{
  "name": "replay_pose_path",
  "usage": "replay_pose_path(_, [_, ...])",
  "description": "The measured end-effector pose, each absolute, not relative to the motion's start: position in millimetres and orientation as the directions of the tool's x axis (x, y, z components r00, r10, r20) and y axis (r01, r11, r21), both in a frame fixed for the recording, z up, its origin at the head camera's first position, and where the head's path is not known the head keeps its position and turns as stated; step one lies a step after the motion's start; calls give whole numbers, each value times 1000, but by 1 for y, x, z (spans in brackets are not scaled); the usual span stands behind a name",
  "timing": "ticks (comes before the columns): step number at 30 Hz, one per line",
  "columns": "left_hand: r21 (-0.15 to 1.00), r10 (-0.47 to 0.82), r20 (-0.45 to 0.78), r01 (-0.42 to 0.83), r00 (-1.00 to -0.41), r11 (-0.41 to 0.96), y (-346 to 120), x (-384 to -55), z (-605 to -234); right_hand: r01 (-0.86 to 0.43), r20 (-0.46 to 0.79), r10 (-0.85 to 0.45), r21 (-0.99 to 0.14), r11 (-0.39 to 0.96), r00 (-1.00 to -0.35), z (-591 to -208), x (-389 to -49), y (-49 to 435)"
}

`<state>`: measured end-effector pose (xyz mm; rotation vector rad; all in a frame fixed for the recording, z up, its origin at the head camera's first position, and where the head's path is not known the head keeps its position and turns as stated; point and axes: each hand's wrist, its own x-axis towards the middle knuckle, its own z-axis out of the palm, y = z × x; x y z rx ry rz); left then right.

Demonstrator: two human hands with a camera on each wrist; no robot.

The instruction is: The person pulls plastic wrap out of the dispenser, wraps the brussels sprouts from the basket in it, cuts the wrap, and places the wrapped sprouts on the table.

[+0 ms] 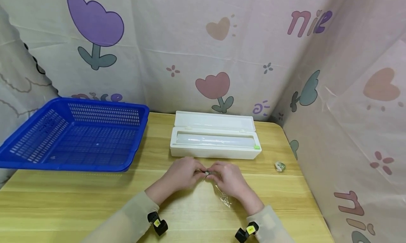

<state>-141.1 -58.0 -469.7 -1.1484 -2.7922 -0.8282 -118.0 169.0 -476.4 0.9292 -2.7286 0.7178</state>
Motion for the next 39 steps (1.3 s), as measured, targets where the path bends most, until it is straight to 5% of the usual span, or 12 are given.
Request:
replay_pose_path(9, [258, 710, 242, 749, -662, 610, -53, -134, -460, -612, 350, -514, -292, 735, -783, -480, -114, 163])
replay_pose_path(20, [79, 730, 286, 775, -621, 628, -54, -124, -465, -535, 257, -477, -531, 657, -841, -479, -98, 173])
replay_pose_path(30, [308, 665, 300, 729, -684, 611, -60, -116, -481, -704, 470, -524, -464, 538, -710, -493, -94, 173])
replay_pose_path(39, [489, 564, 319, 642, -761, 590, -60, -111, -489, -563, 376, -420, -591, 577, -826, -487, -101, 164])
